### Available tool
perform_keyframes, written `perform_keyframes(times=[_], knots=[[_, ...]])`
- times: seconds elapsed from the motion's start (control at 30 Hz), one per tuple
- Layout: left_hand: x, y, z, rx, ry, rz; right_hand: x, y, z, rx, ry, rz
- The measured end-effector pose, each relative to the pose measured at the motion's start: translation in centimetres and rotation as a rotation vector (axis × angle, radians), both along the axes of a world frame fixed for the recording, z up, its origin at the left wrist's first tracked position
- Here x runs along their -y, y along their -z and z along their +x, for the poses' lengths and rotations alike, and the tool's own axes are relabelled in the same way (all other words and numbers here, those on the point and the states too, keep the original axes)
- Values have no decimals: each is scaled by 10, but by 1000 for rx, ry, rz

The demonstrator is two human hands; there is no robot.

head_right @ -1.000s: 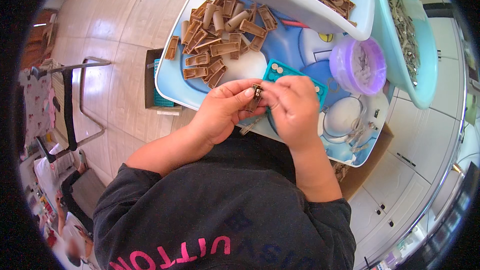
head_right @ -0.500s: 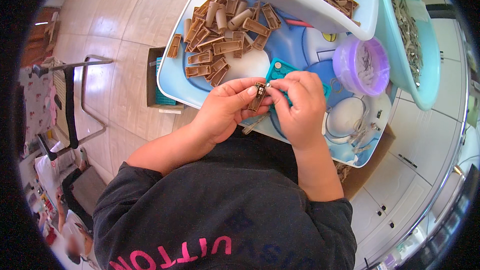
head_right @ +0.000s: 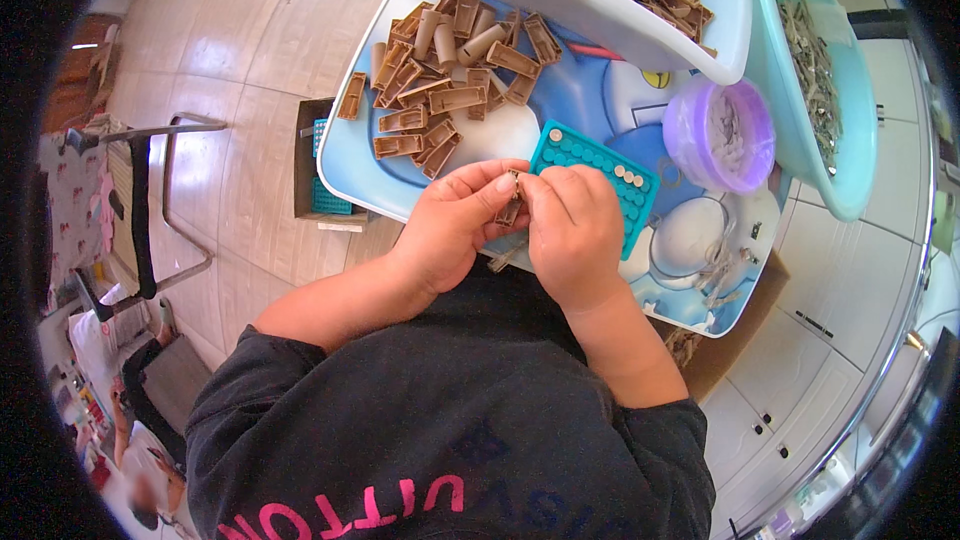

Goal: The person assembles small brown tubes by hand, inserting and snapping on green plastic components.

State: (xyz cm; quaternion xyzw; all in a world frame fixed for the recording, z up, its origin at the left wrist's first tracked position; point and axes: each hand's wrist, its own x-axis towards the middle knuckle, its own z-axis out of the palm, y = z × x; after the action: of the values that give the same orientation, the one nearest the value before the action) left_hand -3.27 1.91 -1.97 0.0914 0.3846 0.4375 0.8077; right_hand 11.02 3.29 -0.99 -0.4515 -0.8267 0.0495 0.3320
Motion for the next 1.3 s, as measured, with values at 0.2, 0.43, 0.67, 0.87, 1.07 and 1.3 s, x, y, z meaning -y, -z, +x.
perform_keyframes(times=[0.2, 0.43, 0.67, 0.87, 1.07, 1.3], knots=[[0, -1, -6, 22, 30, 4, -11, -14, 8, -203, -85, -232], [1, 0, -3, -17, 76, 14, -81, -14, -15, -34, 28, -33], [3, -7, -5, 0, 25, -1, -100, -5, -24, 180, -14, -25], [2, -23, -6, 4, -75, 19, -44, -38, -6, 4, 50, -98], [11, -18, 3, 37, 22, 130, 24, -46, 8, -97, -58, -316], [25, -22, 14, 53, 283, 112, 50, -55, 45, -274, -60, -724]])
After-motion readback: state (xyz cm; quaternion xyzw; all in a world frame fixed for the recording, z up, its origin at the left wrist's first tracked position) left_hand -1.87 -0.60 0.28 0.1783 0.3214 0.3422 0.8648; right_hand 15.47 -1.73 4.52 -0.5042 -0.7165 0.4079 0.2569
